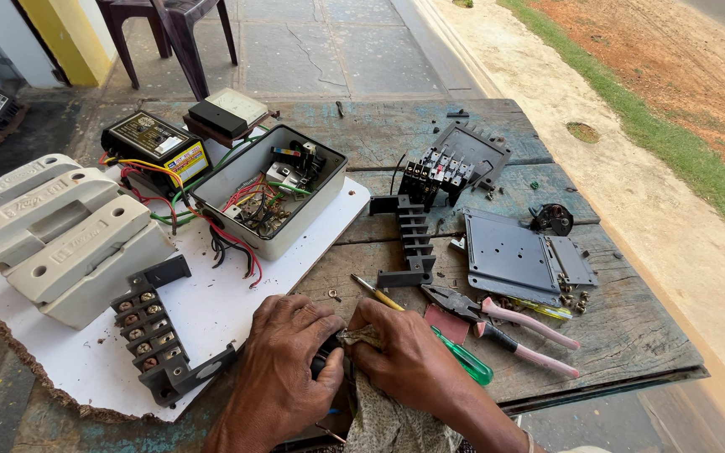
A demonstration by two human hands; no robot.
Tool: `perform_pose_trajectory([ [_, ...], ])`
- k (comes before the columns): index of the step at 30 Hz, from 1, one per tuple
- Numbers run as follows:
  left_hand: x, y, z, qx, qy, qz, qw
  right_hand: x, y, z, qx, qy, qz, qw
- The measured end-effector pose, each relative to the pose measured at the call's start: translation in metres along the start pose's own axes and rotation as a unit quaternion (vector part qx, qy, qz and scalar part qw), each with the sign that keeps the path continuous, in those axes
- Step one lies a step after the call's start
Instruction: The person wipes an electrical component with a cloth, uses pliers to strip insulation from wires, and twists multiple copper wire ends together.
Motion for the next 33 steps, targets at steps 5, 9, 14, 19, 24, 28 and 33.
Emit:
perform_pose_trajectory([
  [5, 0.000, -0.004, -0.002, 0.041, 0.019, 0.001, 0.999, 0.000, -0.004, -0.011, -0.035, 0.031, -0.058, 0.997],
  [9, 0.000, -0.001, -0.002, 0.028, 0.027, 0.007, 0.999, 0.008, -0.004, -0.011, -0.054, 0.065, -0.045, 0.995],
  [14, 0.004, -0.003, -0.004, 0.048, 0.045, 0.011, 0.998, -0.003, 0.000, -0.001, 0.003, -0.008, -0.051, 0.999],
  [19, 0.000, -0.006, -0.006, 0.060, 0.034, -0.002, 0.998, 0.005, -0.003, -0.016, -0.049, 0.053, -0.091, 0.993],
  [24, 0.003, -0.002, -0.006, 0.050, 0.062, 0.015, 0.997, 0.001, -0.003, -0.001, -0.002, -0.036, -0.075, 0.997],
  [28, 0.002, -0.006, -0.007, 0.064, 0.063, 0.008, 0.996, 0.000, 0.003, 0.005, 0.015, -0.084, -0.081, 0.993],
  [33, 0.002, 0.001, -0.009, 0.056, 0.060, 0.015, 0.997, 0.025, -0.002, -0.012, -0.067, 0.080, -0.223, 0.969],
])
Point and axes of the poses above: each hand's wrist, its own z-axis towards the middle knuckle, its own y-axis out of the palm, x = y × z, the point moved 8 cm from there along z, towards the middle knuckle
